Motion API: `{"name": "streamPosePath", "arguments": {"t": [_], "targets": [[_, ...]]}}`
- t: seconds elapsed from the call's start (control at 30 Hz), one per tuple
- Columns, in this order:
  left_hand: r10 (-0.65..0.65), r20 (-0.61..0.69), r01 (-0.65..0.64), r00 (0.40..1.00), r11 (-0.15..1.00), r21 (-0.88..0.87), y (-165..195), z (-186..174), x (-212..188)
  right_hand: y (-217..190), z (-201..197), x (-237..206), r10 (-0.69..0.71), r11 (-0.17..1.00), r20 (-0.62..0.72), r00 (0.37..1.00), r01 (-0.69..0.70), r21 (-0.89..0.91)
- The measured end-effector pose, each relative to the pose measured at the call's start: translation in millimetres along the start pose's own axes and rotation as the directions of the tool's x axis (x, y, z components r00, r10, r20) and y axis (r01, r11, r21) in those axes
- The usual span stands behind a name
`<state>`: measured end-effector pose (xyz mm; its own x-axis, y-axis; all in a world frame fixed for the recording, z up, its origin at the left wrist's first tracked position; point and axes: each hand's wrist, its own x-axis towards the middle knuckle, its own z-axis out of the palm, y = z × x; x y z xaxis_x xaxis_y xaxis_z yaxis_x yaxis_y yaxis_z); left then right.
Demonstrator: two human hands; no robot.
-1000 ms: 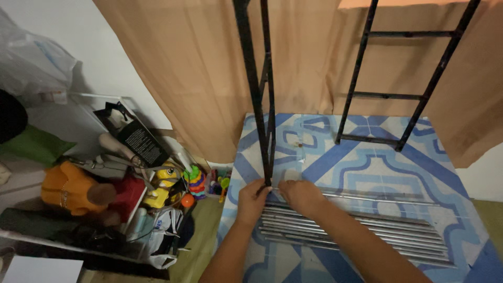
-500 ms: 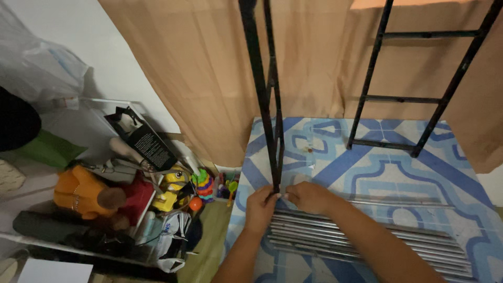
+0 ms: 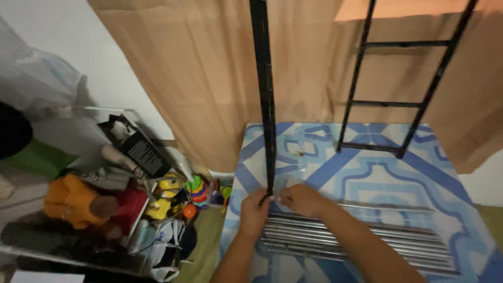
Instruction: The person assembles a wire shelving rack on the floor. They position the black metal side frames, align the chrome wire shelf panels, and fit the shelf edges onto the frame supports, working around the rack and pressing shelves into place by hand.
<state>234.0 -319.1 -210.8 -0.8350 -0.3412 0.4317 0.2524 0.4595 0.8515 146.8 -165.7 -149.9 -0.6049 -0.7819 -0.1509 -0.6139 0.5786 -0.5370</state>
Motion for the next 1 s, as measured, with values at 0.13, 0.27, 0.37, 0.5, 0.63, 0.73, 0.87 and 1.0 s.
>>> {"name": "streamPosePath", "arguments": {"t": [0.13, 0.27, 0.37, 0.5, 0.63, 0.73, 0.87, 1.0], "targets": [[-0.073, 0.026, 0.075, 0.997, 0.991, -0.107, 10.2, -2.1, -0.3, -3.7, 3.8, -17.7, -0.127, 0.990, -0.195, 0.973, 0.111, -0.089], [0.029, 0.004, -0.028, 1.000, 0.999, -0.038, 21.4, -4.8, 1.5, 13.7, 1.9, -35.1, -0.192, 0.977, -0.381, 0.904, 0.138, -0.164], [-0.060, 0.011, 0.061, 0.998, 0.996, -0.059, 28.6, -5.3, 3.6, 43.6, -11.6, -63.0, -0.206, 0.963, -0.471, 0.858, 0.091, -0.255], [-0.015, -0.006, 0.014, 1.000, 0.998, -0.059, 38.8, -4.2, 5.4, 89.8, -35.3, -123.7, 0.008, 0.954, -0.588, 0.809, -0.182, -0.236], [0.030, -0.057, -0.030, 0.998, 1.000, 0.000, 50.9, -4.2, 5.6, 123.4, -51.9, -173.2, 0.306, 0.827, -0.613, 0.729, -0.523, -0.209], [-0.093, 0.016, 0.091, 0.996, 0.992, 0.090, 60.6, -6.0, 5.9, 142.9, -56.1, -199.2, 0.384, 0.807, -0.574, 0.723, -0.565, -0.172], [0.058, -0.037, -0.057, 0.998, 0.998, 0.031, 72.6, -7.7, 7.1, 156.3, -55.9, -215.3, 0.188, 0.935, -0.667, 0.721, -0.339, -0.103], [-0.044, 0.002, 0.044, 0.999, 0.999, 0.011, 80.9, -10.9, 5.7, 153.4, -61.1, -219.8, 0.208, 0.951, -0.634, 0.745, -0.305, -0.046]]}}
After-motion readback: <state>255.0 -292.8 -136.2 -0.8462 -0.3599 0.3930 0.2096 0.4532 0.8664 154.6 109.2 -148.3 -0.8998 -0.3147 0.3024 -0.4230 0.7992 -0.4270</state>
